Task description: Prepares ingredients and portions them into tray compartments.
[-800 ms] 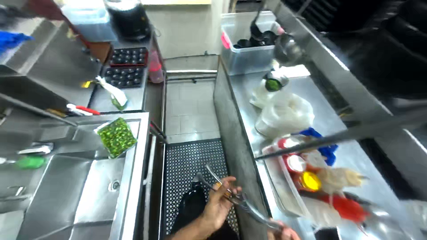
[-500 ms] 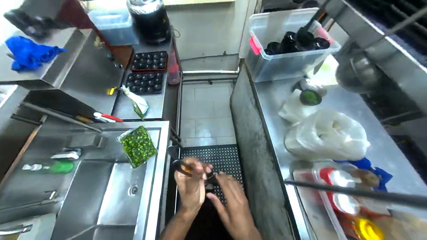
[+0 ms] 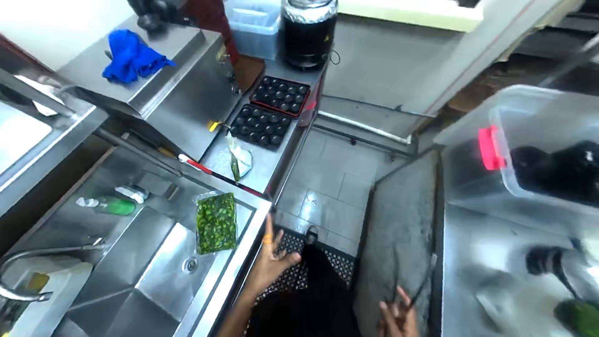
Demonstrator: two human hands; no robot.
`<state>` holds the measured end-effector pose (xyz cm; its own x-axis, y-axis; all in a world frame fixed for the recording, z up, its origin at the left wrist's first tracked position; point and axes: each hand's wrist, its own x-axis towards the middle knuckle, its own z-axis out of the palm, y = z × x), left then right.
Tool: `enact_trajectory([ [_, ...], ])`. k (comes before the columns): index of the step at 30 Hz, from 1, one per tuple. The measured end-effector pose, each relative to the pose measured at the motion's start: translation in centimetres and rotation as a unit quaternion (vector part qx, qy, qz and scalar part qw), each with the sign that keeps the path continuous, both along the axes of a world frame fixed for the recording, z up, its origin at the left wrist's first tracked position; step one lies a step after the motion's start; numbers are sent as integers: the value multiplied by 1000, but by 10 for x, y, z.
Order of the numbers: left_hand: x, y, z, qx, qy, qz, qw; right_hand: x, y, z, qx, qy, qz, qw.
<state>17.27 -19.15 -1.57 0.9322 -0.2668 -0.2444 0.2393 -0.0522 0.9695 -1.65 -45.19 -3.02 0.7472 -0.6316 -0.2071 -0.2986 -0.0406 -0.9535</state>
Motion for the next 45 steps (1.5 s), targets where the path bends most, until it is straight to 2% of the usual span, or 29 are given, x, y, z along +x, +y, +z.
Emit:
enact_trajectory([
  [2, 56, 4, -1, -57, 21, 76, 995, 41, -59, -15, 132, -17, -4, 991],
  [4, 108, 12, 10, -96, 18, 131, 987, 102, -110, -25, 302, -28, 47, 952],
  [6, 151, 21, 18, -61, -27, 190, 980, 179, -138, -19, 396, -39, 115, 910],
  [8, 178, 27, 19, 2, -56, 273, 960, 256, -148, 1, 356, -55, 178, 916],
  [10, 205, 34, 12, 68, -66, 337, 937, 335, -147, 25, 259, -96, 256, 926],
  [12, 230, 41, -1, 134, -44, 368, 919, 403, -139, 45, 199, -142, 345, 906],
  [15, 268, 46, -18, 189, 43, 373, 907, 491, -117, 59, 202, -187, 445, 852],
  [16, 281, 49, -25, 208, 56, 367, 905, 516, -105, 61, 198, -181, 460, 846],
  [19, 315, 53, -45, 275, 48, 361, 890, 574, -61, 48, 151, -100, 467, 865],
  [21, 332, 55, -52, 302, 36, 372, 877, 597, -35, 26, 113, -37, 480, 869],
  [23, 347, 56, -51, 304, 15, 406, 861, 612, -13, 9, 114, -17, 509, 853],
  [27, 359, 47, -45, 348, -11, 446, 824, 628, 23, -9, 188, 18, 578, 794],
  [30, 365, 42, -39, 344, -34, 489, 801, 650, 65, -9, 224, 46, 635, 738],
  [33, 360, 27, -31, 327, -23, 562, 760, 676, 111, -19, 224, 62, 679, 696],
  [38, 370, 5, 6, 291, -35, 646, 705, 724, 163, -34, 193, 92, 722, 658],
  [41, 389, 3, 25, 349, -39, 653, 671, 735, 181, -19, 220, 85, 740, 630],
  [45, 398, -7, 30, 466, 49, 651, 597, 731, 194, -17, 197, 75, 766, 607],
])
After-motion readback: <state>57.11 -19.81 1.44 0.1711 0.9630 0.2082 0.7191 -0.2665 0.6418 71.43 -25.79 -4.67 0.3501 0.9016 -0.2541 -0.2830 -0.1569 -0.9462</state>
